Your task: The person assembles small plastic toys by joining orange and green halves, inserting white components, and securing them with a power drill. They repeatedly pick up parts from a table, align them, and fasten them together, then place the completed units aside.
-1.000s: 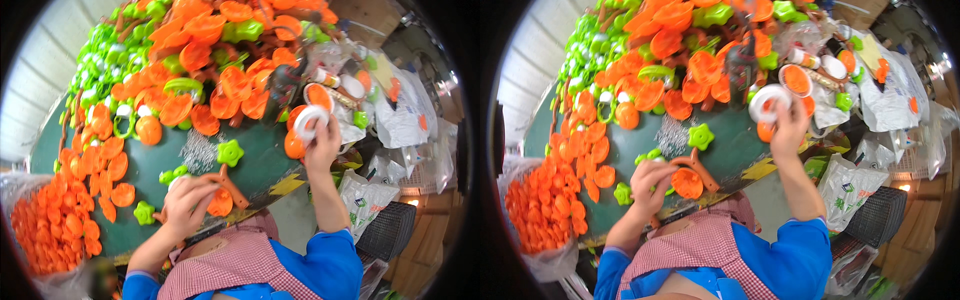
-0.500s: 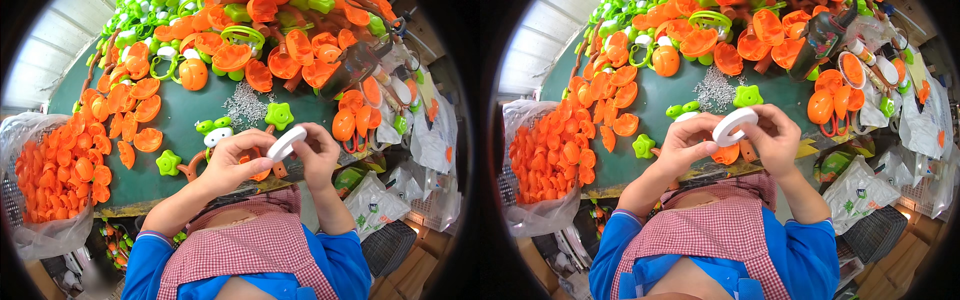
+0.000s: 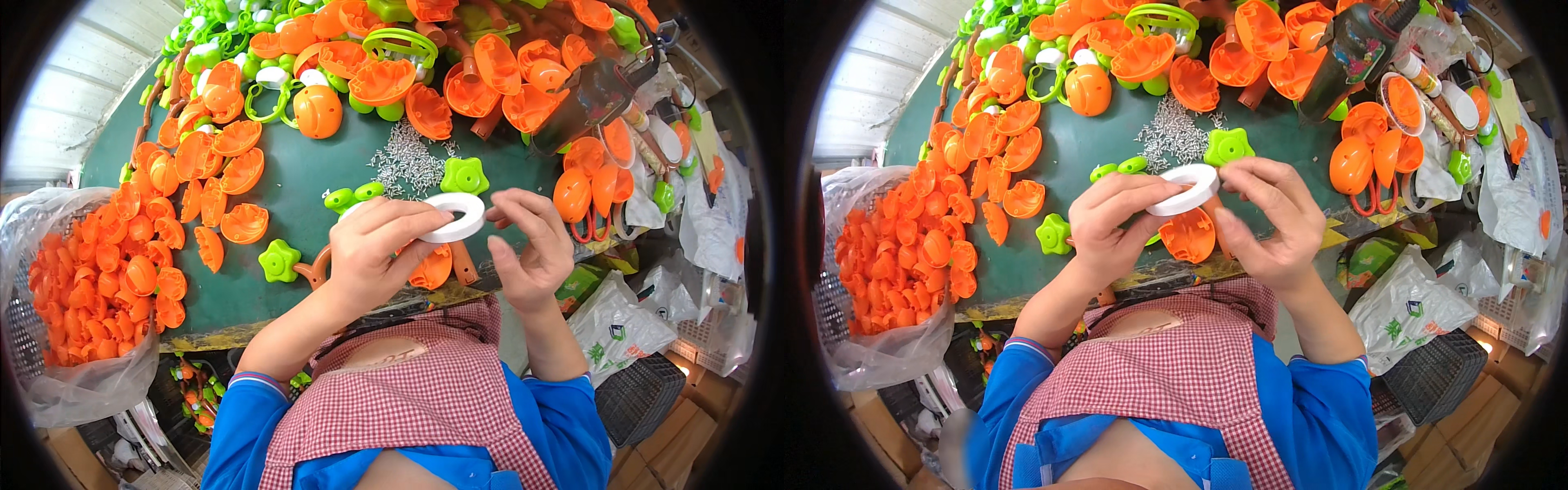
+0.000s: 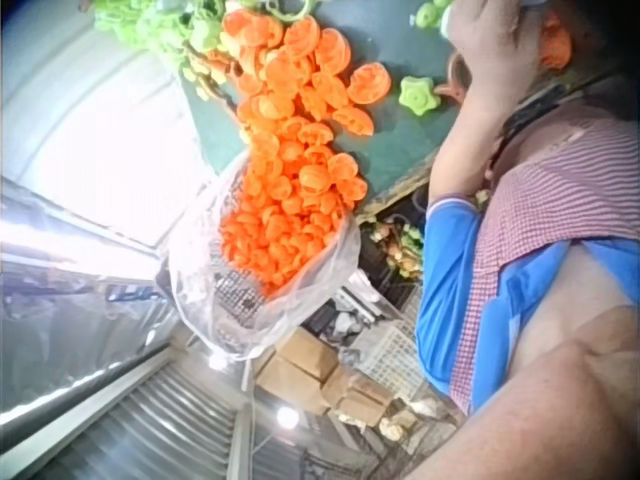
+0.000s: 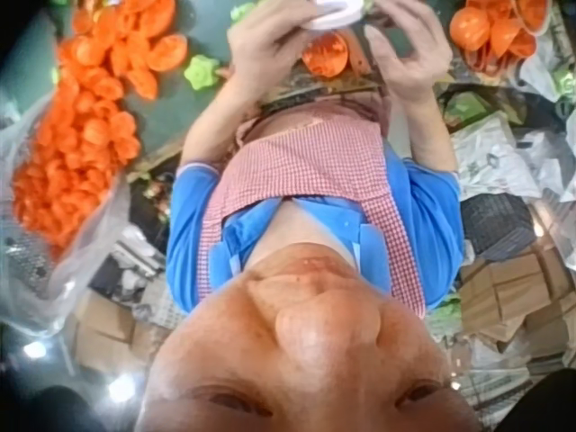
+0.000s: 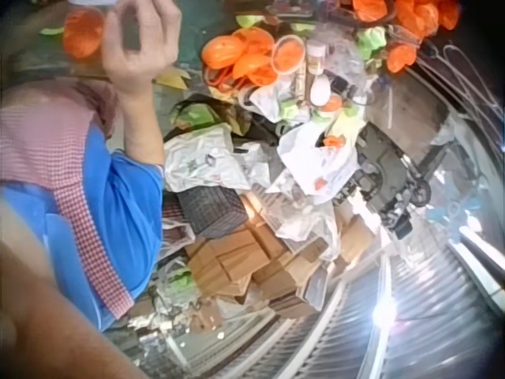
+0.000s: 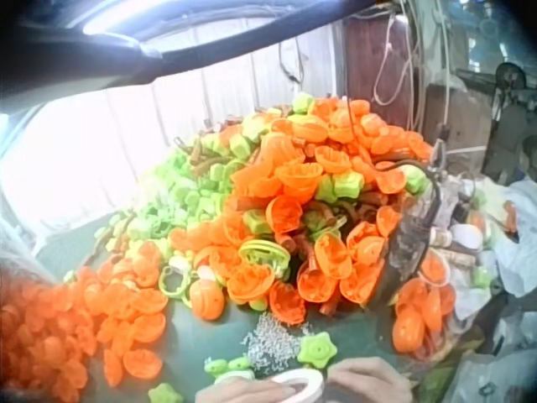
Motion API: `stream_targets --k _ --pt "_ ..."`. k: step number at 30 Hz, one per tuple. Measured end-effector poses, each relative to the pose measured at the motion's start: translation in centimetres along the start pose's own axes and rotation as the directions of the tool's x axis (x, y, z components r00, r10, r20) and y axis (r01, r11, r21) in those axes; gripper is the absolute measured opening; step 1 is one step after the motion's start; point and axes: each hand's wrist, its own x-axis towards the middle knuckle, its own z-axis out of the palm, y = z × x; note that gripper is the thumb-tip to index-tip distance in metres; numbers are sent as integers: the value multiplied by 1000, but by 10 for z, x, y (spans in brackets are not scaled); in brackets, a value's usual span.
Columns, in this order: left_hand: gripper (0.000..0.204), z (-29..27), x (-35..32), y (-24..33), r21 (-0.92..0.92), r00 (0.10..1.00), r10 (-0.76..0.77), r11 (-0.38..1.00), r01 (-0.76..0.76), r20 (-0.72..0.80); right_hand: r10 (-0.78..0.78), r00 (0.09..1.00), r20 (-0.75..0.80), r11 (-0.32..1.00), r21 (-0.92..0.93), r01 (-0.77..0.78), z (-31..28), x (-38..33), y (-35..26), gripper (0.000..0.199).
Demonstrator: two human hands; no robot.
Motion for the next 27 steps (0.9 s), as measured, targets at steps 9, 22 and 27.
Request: stream_targets --k 9,22,27 --pt "36 -1 -1 5 398 957 291 879 -263 -11 -121 986 117 953 -263 148 -3 5 1 19" --pt "19 -4 -5 14 -706 870 -463 558 435 169 121 941 316 987 65 -148 -9 -2 9 35" --pt "20 -7 -7 3 -562 941 -308 758 331 139 21 990 138 986 163 -44 1 -2 5 24"
